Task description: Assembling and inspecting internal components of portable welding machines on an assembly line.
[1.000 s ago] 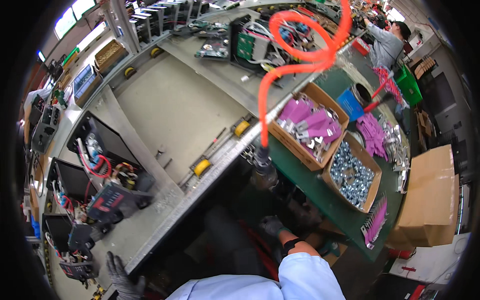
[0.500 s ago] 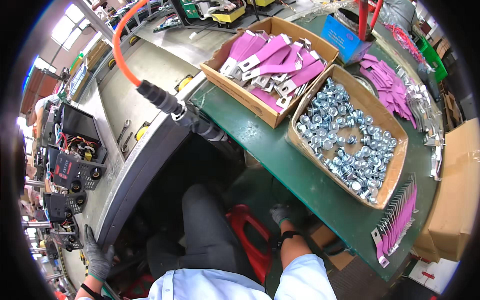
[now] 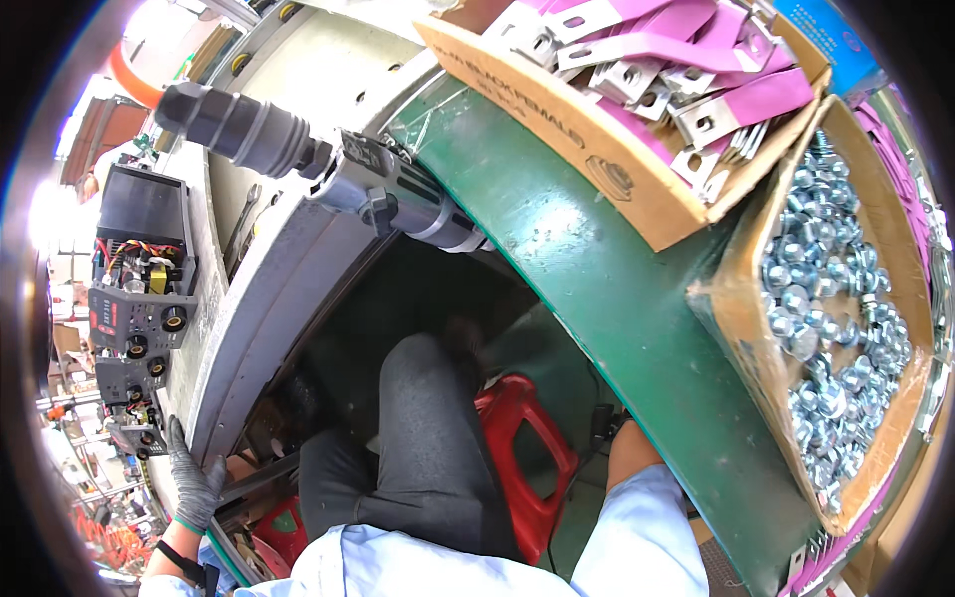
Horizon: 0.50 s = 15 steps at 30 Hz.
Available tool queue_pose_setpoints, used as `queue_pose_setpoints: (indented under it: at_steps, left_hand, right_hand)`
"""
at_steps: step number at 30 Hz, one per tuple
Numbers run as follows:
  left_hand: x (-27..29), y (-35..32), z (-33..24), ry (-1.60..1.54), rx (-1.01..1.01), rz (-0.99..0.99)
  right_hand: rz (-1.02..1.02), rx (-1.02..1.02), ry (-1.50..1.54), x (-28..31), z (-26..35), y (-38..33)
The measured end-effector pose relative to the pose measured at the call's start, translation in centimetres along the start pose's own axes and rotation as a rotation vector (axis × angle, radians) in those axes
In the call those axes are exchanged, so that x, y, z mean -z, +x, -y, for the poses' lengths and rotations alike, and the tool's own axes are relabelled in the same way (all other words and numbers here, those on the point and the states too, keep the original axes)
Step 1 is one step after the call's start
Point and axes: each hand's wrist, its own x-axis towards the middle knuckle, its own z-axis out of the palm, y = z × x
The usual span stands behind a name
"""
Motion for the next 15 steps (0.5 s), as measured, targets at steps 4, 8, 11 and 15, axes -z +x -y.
queue_pose_setpoints:
  at_steps: [4,8,11,15]
  left_hand:
    - [0.5,0.1,-0.9,-0.091,0.109,0.067]
    - [1.2,0.4,-1.8,0.066,0.059,0.084]
    - [1.2,0.5,-2.1,0.056,0.115,0.101]
    - [0.7,0.6,-1.8,0.060,0.131,0.072]
  right_hand:
    - [-0.107,-0.159,0.143,-0.8,0.8,-0.1]
    - [-0.218,-0.198,0.226,-1.5,1.0,0.6]
    - [-0.228,-0.204,0.195,-2.7,0.1,2.0]
    - [0.005,-1.093,1.387,-4.3,-2.1,3.8]
